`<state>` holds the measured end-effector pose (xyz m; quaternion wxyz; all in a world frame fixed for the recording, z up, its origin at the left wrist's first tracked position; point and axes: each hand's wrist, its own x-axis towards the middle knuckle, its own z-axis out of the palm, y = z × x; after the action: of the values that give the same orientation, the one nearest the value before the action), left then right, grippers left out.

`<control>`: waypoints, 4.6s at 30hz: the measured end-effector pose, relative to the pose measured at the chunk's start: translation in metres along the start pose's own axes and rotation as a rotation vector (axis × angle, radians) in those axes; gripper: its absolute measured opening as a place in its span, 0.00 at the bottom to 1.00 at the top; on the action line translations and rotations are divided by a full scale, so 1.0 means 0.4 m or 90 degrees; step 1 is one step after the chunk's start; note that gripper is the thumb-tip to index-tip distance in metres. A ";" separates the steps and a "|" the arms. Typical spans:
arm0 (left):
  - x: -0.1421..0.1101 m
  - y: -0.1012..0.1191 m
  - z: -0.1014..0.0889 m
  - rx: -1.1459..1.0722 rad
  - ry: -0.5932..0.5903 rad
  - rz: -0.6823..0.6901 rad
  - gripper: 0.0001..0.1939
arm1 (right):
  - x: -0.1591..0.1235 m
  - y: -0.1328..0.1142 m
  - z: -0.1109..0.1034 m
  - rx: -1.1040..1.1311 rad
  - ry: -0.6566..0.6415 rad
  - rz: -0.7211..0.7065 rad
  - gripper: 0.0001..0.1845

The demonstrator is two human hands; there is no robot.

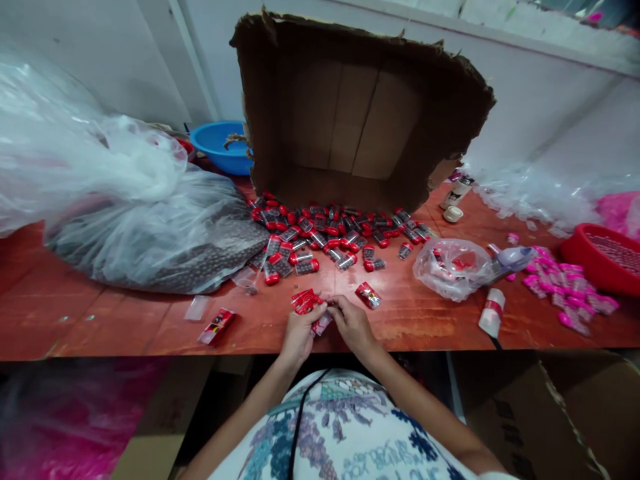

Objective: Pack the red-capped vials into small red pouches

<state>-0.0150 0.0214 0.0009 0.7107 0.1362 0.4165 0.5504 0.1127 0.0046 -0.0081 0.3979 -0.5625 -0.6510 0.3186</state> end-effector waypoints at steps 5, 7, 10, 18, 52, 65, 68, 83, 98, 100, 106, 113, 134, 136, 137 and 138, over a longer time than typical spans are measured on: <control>0.036 0.015 -0.024 0.022 0.027 0.007 0.16 | 0.021 0.002 0.016 -0.221 0.000 -0.088 0.16; 0.050 0.022 -0.032 0.038 0.017 0.012 0.16 | 0.033 0.007 0.017 -0.252 0.000 -0.117 0.16; 0.071 0.035 -0.042 0.046 0.021 0.008 0.16 | 0.071 0.018 0.001 -0.237 0.001 -0.112 0.15; 0.124 0.061 -0.059 -0.009 0.078 0.021 0.15 | 0.227 0.061 -0.036 -0.514 0.104 0.199 0.24; -0.065 -0.086 0.208 0.136 -0.022 0.081 0.15 | -0.138 0.056 -0.212 0.308 0.082 0.055 0.22; -0.196 -0.116 0.242 0.269 -0.031 0.209 0.14 | -0.183 0.070 -0.282 0.320 0.030 -0.031 0.20; -0.215 -0.113 0.232 0.292 -0.032 0.203 0.15 | -0.203 0.056 -0.257 0.357 0.059 -0.017 0.20; -0.251 -0.114 0.186 0.269 -0.130 0.171 0.21 | -0.292 0.006 -0.261 0.258 0.145 -0.045 0.16; -0.262 -0.032 0.089 0.263 -0.136 0.148 0.16 | -0.256 -0.032 -0.123 0.326 0.112 -0.045 0.26; -0.256 -0.023 0.083 0.265 -0.141 0.141 0.15 | -0.247 -0.042 -0.116 0.328 0.092 -0.050 0.24; -0.216 -0.027 0.057 0.261 -0.110 0.049 0.17 | -0.207 -0.021 -0.087 0.332 0.128 0.018 0.16; -0.147 -0.007 -0.003 0.099 0.000 -0.047 0.20 | -0.139 0.071 -0.117 -0.091 0.203 0.067 0.15; 0.010 0.013 -0.006 0.031 0.089 0.005 0.10 | 0.091 0.042 -0.094 -0.231 0.020 -0.026 0.16; 0.021 0.024 -0.001 0.000 0.098 -0.016 0.07 | 0.157 0.071 -0.152 -0.377 0.155 0.098 0.17; 0.024 0.029 0.002 -0.021 0.097 -0.021 0.06 | 0.191 0.087 -0.179 -0.402 0.185 0.131 0.20; 0.028 0.034 0.005 -0.046 0.104 -0.030 0.06 | 0.223 0.105 -0.201 -0.420 0.196 0.155 0.23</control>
<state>-0.0220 0.0367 0.0062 0.6915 0.0557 0.4560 0.5574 0.1988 0.0967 0.0087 0.2482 -0.7749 -0.5794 0.0486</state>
